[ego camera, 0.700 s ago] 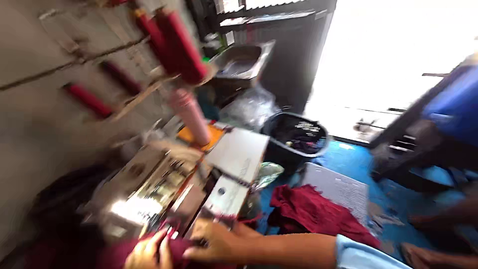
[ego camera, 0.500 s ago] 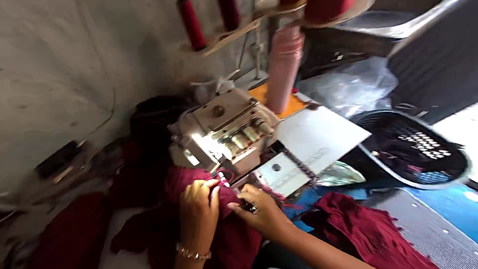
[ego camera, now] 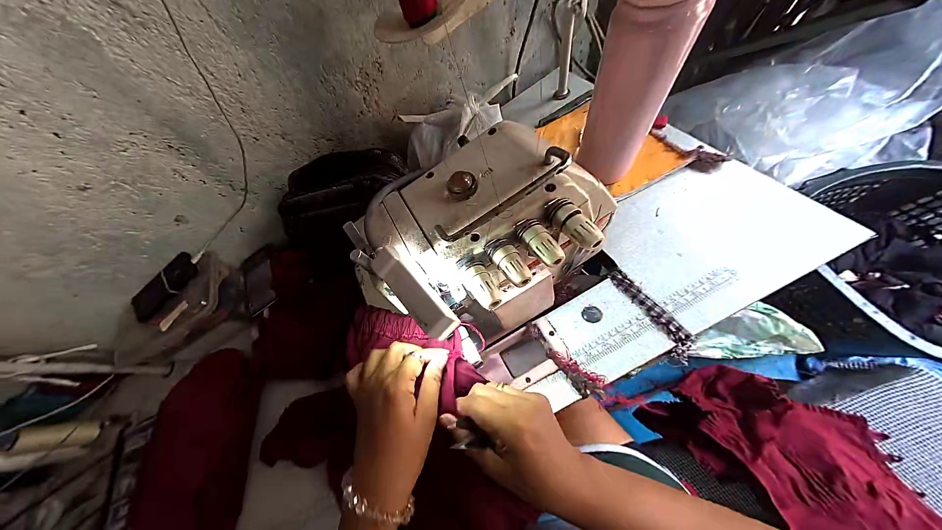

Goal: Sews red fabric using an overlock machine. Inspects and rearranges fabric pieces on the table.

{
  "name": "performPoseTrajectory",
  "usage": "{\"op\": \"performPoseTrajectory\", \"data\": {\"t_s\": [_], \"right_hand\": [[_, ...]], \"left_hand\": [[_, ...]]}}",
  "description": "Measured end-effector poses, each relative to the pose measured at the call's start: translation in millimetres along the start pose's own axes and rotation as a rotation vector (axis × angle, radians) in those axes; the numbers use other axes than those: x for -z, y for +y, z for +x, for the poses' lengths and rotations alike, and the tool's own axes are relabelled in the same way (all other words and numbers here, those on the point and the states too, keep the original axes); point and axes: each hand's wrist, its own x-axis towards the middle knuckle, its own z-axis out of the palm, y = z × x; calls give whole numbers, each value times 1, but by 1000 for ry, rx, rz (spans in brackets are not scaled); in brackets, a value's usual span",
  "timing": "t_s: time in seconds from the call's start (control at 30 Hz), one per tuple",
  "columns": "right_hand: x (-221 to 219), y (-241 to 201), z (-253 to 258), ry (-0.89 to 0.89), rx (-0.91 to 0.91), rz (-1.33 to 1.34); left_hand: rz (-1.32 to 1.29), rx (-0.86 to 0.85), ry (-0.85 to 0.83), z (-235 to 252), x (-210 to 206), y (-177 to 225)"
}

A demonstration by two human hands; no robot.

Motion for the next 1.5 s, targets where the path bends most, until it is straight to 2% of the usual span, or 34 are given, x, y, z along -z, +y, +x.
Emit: {"op": "performPoseTrajectory", "data": {"t_s": [0.07, 0.13, 0.2, 0.27, 0.33, 0.4, 0.6, 0.73, 1.0, 1.1, 1.2, 1.27, 1.4, 1.5], "right_hand": [[-2, 1, -6, -32, 45, 22], [3, 6, -16, -62, 1, 198], [15, 16, -22, -5, -160, 360], [24, 29, -17, 18, -353, 354], [29, 32, -10, -124, -559, 374], [24, 30, -7, -211, -625, 472], [13, 18, -14, -149, -626, 737], [13, 18, -19, -134, -719, 762], [3, 11, -20, -91, -690, 792], [-1, 8, -20, -112, -672, 779], [-12, -2, -20, -142, -571, 759], [-19, -12, -17, -184, -524, 814], [-21, -22, -3, -300, -550, 952], [-10, -15, 1, -392, -440, 804]], "left_hand": [[125, 26, -32, -5, 8, 10], [189, 45, -62, -9, 11, 18], [157, 76, -81, -13, 12, 22], [101, 116, -79, -15, 11, 25], [69, 140, -48, -15, 8, 27], [67, 141, 21, -11, 5, 28], [83, 12, 40, -19, -7, 39], [107, -15, 123, -28, -23, 37], [56, -25, 126, -25, -22, 29], [-12, -36, 121, -22, -21, 20], [-101, -64, 103, -14, -17, 1], [-125, -89, 85, -7, -16, -12], [-174, -70, 59, 11, -15, -36], [-162, -32, 60, 6, -11, -47]]}}
